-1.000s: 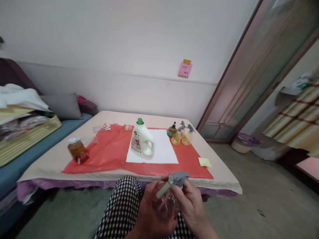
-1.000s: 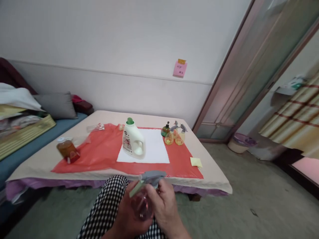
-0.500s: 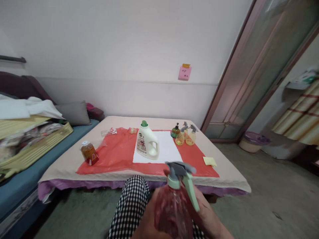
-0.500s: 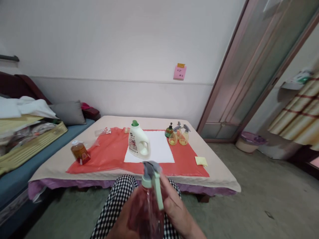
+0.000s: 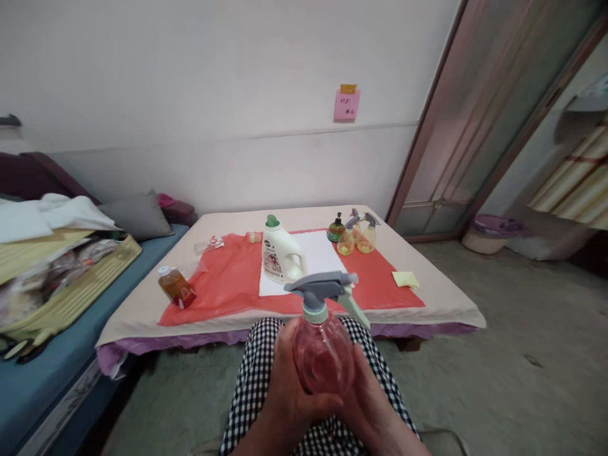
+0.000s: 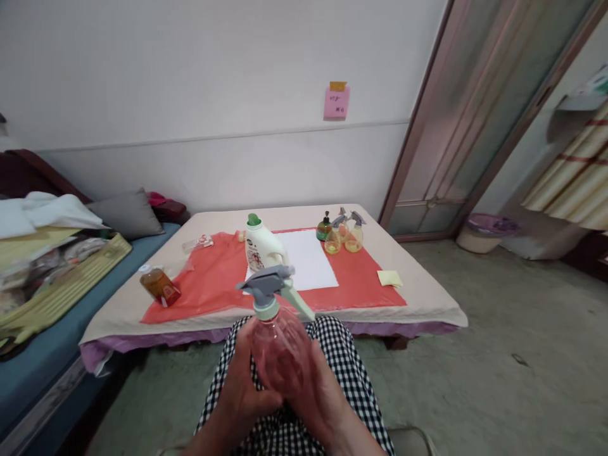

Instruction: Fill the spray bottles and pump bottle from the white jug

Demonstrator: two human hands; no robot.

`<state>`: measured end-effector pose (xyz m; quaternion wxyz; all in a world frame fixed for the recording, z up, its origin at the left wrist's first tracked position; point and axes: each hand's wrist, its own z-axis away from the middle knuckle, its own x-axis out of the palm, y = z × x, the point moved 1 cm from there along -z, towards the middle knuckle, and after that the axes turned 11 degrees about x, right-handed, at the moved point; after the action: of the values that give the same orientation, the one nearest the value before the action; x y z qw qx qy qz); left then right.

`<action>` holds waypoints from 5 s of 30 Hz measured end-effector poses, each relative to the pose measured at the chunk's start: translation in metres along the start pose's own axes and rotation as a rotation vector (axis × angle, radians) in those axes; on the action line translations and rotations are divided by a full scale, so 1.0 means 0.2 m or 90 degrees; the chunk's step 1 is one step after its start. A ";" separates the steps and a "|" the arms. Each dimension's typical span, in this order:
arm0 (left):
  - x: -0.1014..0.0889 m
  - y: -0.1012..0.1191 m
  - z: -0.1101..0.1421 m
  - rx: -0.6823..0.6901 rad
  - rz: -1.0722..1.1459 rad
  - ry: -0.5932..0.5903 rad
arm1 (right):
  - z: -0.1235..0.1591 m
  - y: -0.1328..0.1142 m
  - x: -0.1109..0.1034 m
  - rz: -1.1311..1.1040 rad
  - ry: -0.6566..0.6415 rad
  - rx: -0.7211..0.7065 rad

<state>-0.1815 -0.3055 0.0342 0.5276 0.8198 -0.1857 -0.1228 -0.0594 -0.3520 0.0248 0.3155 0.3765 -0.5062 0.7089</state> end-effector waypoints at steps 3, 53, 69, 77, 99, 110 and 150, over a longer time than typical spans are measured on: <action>-0.07 0.11 -0.07 0.044 -0.009 -0.019 | 0.01 -0.01 -0.02 -0.012 0.031 0.020; -0.07 0.13 -0.27 0.001 0.389 0.204 | -0.02 0.00 -0.03 -0.025 -0.094 0.043; -0.21 0.16 -0.39 0.082 0.293 0.468 | -0.09 -0.01 -0.27 -0.089 0.028 0.087; -0.40 -0.11 -0.45 0.056 0.329 0.609 | -0.26 -0.30 -0.36 -0.034 0.095 -0.003; -0.36 -0.89 -0.24 -0.208 0.233 0.447 | -1.08 -1.23 0.21 0.416 0.317 -0.082; -0.35 -0.91 -0.23 -0.231 0.247 0.444 | -1.14 -1.32 0.30 0.650 0.334 -0.135; -0.34 -0.97 -0.22 -0.225 0.281 0.457 | -1.25 -1.41 0.85 1.281 0.331 -0.230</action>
<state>-0.1923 -0.1679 -0.1239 0.7040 0.6484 -0.1379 0.2547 0.0332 -0.0214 0.2538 -0.2680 -0.4331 -0.6001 0.6168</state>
